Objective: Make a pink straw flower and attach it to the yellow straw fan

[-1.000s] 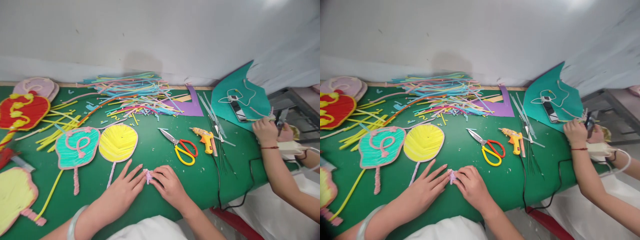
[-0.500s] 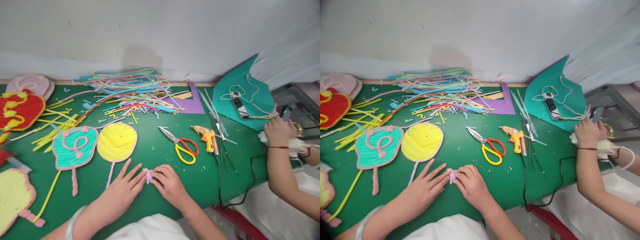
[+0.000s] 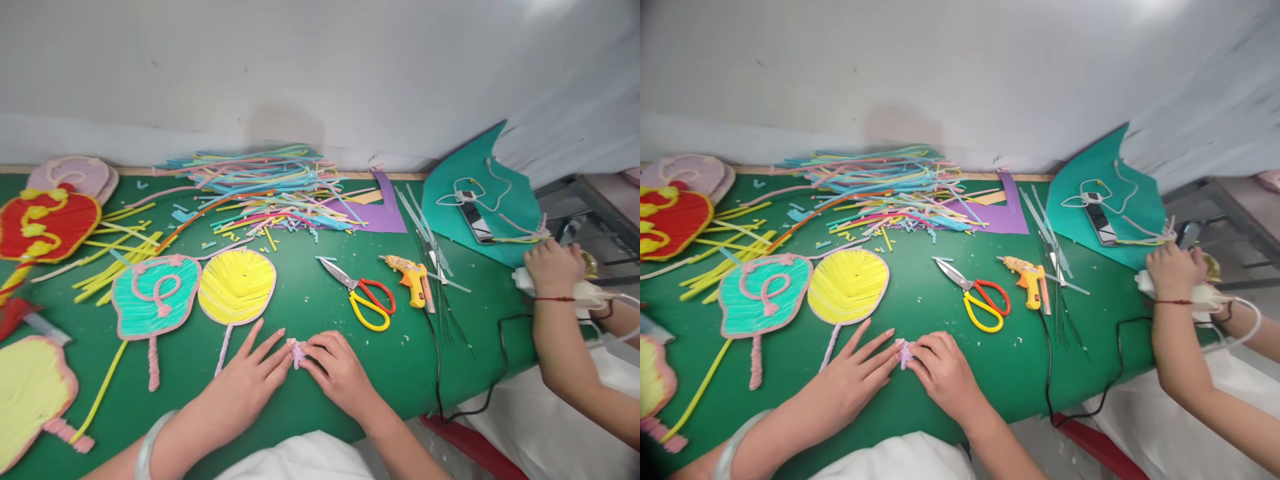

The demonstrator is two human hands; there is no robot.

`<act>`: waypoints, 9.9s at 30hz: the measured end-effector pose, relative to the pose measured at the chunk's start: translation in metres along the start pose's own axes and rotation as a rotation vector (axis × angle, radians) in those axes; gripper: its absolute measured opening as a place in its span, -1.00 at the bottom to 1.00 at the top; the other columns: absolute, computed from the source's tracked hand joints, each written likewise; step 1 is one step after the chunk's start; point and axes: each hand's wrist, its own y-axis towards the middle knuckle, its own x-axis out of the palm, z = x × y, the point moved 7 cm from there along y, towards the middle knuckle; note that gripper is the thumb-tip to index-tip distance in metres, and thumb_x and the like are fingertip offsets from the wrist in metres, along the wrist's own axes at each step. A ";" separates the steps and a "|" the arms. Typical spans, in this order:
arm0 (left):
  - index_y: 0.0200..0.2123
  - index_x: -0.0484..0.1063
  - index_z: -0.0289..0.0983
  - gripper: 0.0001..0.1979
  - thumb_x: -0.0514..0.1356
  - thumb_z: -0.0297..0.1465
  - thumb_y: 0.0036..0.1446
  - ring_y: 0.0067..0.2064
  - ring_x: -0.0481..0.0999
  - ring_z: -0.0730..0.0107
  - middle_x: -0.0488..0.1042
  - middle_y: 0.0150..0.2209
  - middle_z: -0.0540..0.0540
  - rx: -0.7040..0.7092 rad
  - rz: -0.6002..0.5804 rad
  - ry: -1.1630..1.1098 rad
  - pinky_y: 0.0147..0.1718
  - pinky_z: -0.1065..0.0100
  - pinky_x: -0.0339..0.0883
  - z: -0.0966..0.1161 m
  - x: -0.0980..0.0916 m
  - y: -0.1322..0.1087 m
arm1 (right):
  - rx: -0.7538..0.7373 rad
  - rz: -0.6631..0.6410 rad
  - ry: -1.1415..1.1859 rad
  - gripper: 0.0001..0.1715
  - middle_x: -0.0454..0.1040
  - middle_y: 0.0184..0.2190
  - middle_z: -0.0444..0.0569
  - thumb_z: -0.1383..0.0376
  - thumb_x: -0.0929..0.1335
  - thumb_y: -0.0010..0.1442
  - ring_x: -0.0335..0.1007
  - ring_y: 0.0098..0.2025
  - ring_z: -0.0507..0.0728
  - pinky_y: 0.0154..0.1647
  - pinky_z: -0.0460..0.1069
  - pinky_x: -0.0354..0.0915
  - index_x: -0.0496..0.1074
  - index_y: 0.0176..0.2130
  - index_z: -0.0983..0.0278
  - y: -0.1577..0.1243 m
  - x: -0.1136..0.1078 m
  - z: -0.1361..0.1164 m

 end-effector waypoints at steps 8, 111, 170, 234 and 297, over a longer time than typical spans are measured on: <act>0.17 0.31 -0.30 -0.60 0.11 -0.40 0.29 0.32 0.21 0.06 0.40 0.20 -0.16 -0.006 0.002 -0.005 0.35 -0.14 -0.38 0.000 0.002 -0.002 | 0.007 -0.005 0.029 -0.77 0.52 -0.19 0.01 0.32 0.37 0.28 0.41 -0.13 0.14 -0.09 0.09 0.43 0.47 -0.04 0.21 0.000 0.000 -0.001; 0.09 0.36 -0.34 -0.66 0.12 -0.52 0.25 0.29 0.24 -0.04 0.40 0.18 -0.24 0.005 -0.030 -0.079 0.30 -0.25 -0.07 0.003 0.003 0.000 | 0.064 0.053 -0.155 -0.79 0.52 -0.14 -0.01 0.30 0.36 0.30 0.35 -0.06 0.16 0.00 0.14 0.26 0.51 -0.06 0.14 -0.007 -0.002 -0.002; 0.04 0.39 -0.38 -0.68 0.01 -0.54 0.25 0.10 0.45 0.11 0.45 0.13 -0.29 -0.145 -0.076 0.176 0.05 0.12 0.25 0.028 0.001 0.008 | 0.020 -0.082 -0.098 -0.80 0.52 -0.17 -0.01 0.26 0.38 0.28 0.37 -0.07 0.16 -0.03 0.11 0.27 0.53 -0.09 0.16 0.005 -0.008 0.004; 0.04 0.44 -0.31 -0.71 0.07 -0.47 0.29 0.14 0.44 0.08 0.44 0.15 -0.26 -0.235 0.074 0.051 0.18 -0.07 0.12 0.029 0.002 0.003 | 0.000 -0.018 -0.084 -0.81 0.53 -0.17 -0.04 0.28 0.38 0.28 0.37 -0.08 0.13 -0.04 0.09 0.26 0.51 -0.08 0.14 0.000 -0.006 0.008; 0.09 0.41 -0.27 -0.69 0.07 -0.39 0.33 0.14 0.43 0.18 0.44 0.17 -0.18 -0.280 0.074 0.032 0.32 -0.06 -0.17 0.028 0.002 0.003 | -0.068 -0.261 0.006 -0.82 0.47 -0.25 -0.01 0.31 0.30 0.34 0.37 -0.20 0.10 -0.14 0.04 0.36 0.51 -0.14 0.23 0.023 -0.002 0.013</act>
